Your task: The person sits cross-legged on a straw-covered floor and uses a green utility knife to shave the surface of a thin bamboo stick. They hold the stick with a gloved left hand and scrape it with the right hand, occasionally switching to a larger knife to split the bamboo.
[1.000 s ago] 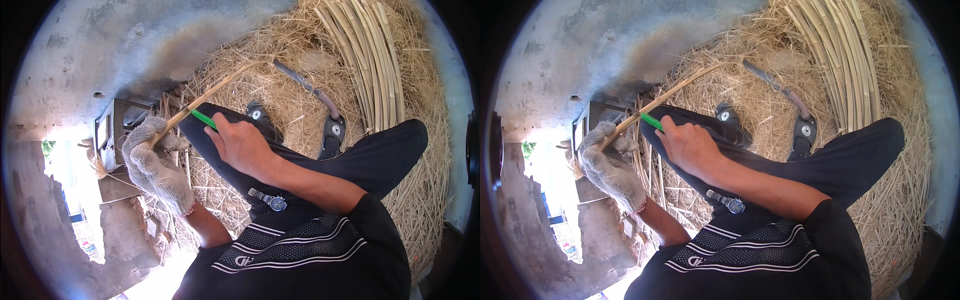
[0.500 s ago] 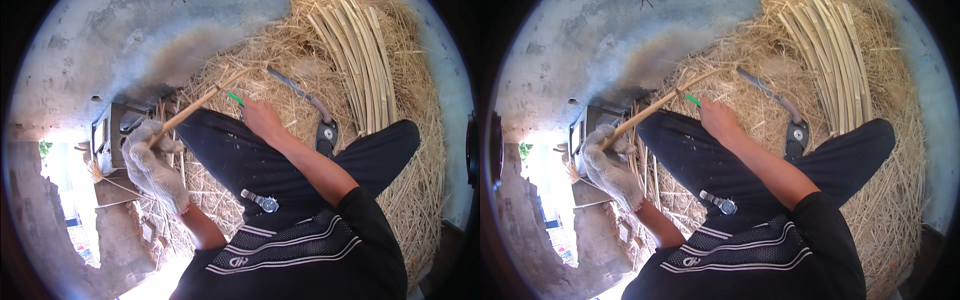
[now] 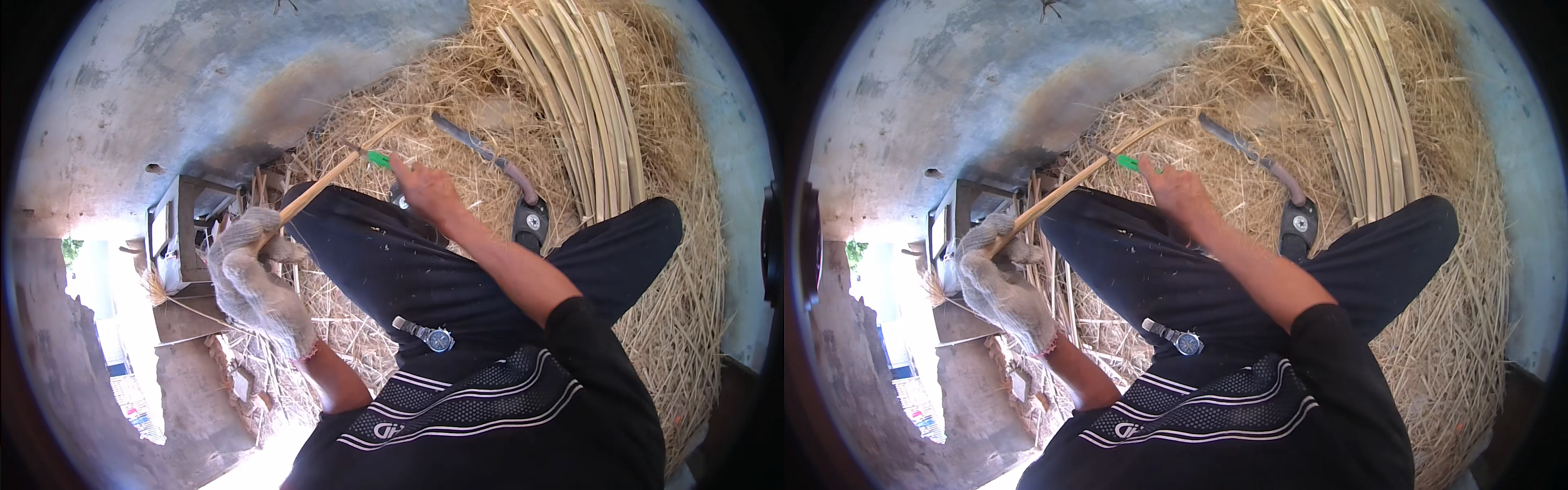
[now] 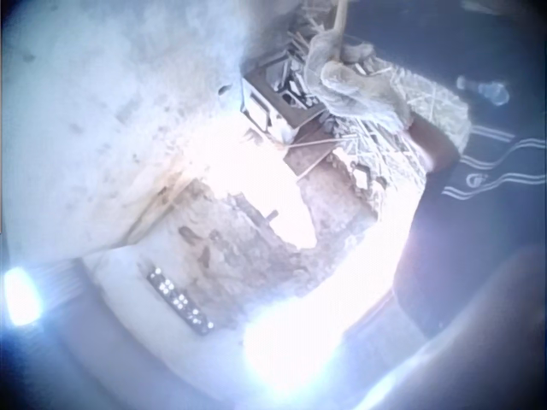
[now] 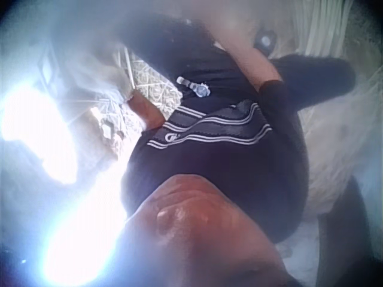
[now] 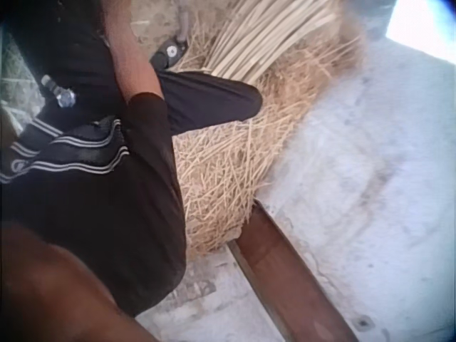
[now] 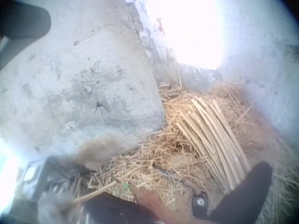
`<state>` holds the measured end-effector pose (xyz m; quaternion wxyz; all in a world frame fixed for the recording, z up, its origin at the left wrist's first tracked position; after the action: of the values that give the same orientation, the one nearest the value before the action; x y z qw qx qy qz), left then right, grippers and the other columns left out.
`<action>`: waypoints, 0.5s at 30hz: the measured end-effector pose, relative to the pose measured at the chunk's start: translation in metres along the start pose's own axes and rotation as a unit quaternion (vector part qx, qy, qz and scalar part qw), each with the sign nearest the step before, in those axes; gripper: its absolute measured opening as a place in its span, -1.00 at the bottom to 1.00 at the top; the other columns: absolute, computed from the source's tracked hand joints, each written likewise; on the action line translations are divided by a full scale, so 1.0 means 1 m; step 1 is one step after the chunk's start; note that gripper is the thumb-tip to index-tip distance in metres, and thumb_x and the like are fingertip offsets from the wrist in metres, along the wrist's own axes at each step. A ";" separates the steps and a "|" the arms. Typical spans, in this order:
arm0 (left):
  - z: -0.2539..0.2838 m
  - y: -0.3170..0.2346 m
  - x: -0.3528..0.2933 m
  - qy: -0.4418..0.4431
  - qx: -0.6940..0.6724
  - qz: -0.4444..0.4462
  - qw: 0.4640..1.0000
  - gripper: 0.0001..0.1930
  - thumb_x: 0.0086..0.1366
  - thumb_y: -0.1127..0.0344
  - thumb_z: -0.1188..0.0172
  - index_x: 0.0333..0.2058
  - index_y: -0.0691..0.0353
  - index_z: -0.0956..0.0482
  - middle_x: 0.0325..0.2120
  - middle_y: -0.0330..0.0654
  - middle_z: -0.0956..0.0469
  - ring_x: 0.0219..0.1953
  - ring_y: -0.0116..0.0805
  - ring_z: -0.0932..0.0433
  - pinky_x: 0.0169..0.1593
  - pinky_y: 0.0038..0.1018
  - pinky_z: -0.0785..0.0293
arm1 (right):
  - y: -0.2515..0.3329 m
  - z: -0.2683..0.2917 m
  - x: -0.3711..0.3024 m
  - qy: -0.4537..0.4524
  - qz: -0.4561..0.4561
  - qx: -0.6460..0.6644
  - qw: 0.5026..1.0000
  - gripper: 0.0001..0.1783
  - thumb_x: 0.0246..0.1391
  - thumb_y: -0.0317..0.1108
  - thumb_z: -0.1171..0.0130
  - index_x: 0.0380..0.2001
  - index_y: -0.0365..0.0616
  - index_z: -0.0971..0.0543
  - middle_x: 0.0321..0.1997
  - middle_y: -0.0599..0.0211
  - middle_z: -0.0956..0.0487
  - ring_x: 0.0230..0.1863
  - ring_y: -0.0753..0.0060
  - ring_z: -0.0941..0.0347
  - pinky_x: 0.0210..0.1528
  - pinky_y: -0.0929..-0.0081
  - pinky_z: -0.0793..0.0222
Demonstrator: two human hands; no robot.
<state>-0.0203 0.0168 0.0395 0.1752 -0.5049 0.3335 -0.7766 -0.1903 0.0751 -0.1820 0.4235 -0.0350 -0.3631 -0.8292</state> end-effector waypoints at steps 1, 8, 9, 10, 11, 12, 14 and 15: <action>-0.002 -0.002 0.001 0.007 0.028 -0.015 0.999 -0.52 0.50 -0.02 0.13 -0.16 0.38 -0.49 -0.26 0.02 -0.60 -0.63 -0.41 -0.49 -0.39 -0.51 -0.53 | -0.006 -0.004 0.006 0.009 -0.008 -0.008 1.000 -0.58 0.19 -0.34 -0.03 0.11 -0.13 -0.36 -0.53 -0.08 -0.57 -0.49 -0.13 -0.56 -0.48 -0.01 -0.44; 0.009 0.018 0.011 -0.012 -0.064 0.046 0.997 -0.60 0.51 0.06 0.10 -0.18 0.33 -0.51 -0.28 -0.03 -0.60 -0.60 -0.48 -0.48 -0.48 -0.56 -0.51 | -0.002 0.001 0.027 0.207 -0.172 0.377 0.886 -0.72 0.35 -0.12 0.03 -0.12 -0.11 -0.39 -0.51 0.33 -0.49 -0.59 0.36 -0.40 -0.55 0.33 -0.34; 0.006 0.015 0.010 -0.017 -0.061 0.041 0.997 -0.60 0.51 0.06 0.09 -0.18 0.33 -0.51 -0.28 -0.03 -0.60 -0.60 -0.47 -0.48 -0.49 -0.56 -0.51 | -0.002 0.010 0.024 0.178 -0.165 0.340 0.908 -0.73 0.36 -0.12 0.04 -0.15 -0.11 -0.39 -0.52 0.37 -0.48 -0.59 0.41 -0.37 -0.55 0.36 -0.32; 0.008 0.015 0.007 -0.005 -0.080 0.028 0.996 -0.60 0.49 0.07 0.05 -0.16 0.36 -0.52 -0.30 -0.05 -0.60 -0.59 -0.46 -0.51 -0.48 -0.55 -0.52 | 0.000 0.017 0.023 0.146 -0.159 0.303 0.928 -0.73 0.37 -0.11 0.05 -0.17 -0.10 -0.40 -0.53 0.42 -0.46 -0.59 0.46 -0.35 -0.55 0.40 -0.29; 0.004 0.016 0.006 -0.015 -0.087 0.030 0.996 -0.59 0.49 0.06 0.04 -0.15 0.37 -0.53 -0.31 -0.05 -0.60 -0.58 -0.45 -0.51 -0.48 -0.55 -0.52 | 0.009 0.027 0.019 0.169 -0.157 0.356 0.906 -0.73 0.38 -0.14 0.06 -0.17 -0.14 -0.41 -0.53 0.33 -0.48 -0.59 0.34 -0.38 -0.53 0.33 -0.31; 0.004 0.015 0.001 -0.026 -0.086 0.038 0.995 -0.59 0.48 0.06 0.03 -0.14 0.38 -0.53 -0.32 -0.06 -0.60 -0.58 -0.45 -0.52 -0.48 -0.56 -0.52 | 0.026 0.040 0.011 0.200 -0.154 0.411 0.876 -0.73 0.38 -0.17 0.07 -0.16 -0.17 -0.42 -0.53 0.23 -0.51 -0.60 0.22 -0.42 -0.51 0.27 -0.33; 0.013 0.018 -0.004 -0.013 -0.096 0.047 0.994 -0.56 0.47 0.07 0.00 -0.10 0.43 -0.54 -0.35 -0.07 -0.60 -0.54 -0.42 -0.56 -0.48 -0.54 -0.53 | 0.064 0.072 -0.005 0.197 -0.104 0.410 0.884 -0.74 0.37 -0.22 0.06 -0.14 -0.22 -0.41 -0.57 0.07 -0.51 -0.60 0.04 -0.46 -0.51 0.20 -0.34; 0.014 0.016 -0.004 -0.026 -0.095 0.065 0.993 -0.59 0.46 0.11 -0.03 -0.10 0.44 -0.54 -0.35 -0.06 -0.60 -0.53 -0.42 -0.57 -0.46 -0.53 -0.55 | 0.083 0.093 -0.011 0.157 -0.056 0.349 0.922 -0.75 0.37 -0.23 0.03 -0.14 -0.24 -0.40 -0.60 0.00 -0.50 -0.61 -0.03 -0.46 -0.53 0.20 -0.34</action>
<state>-0.0070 0.0031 0.0290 0.1854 -0.5164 0.4332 -0.7151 -0.1464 0.1097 -0.0708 0.4129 0.2658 -0.5601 -0.6672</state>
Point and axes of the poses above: each hand's wrist, its own x-axis towards the middle knuckle, its own z-axis out of the back of the hand, y = z × x, the point moved 3 cm from there along x, towards the middle knuckle
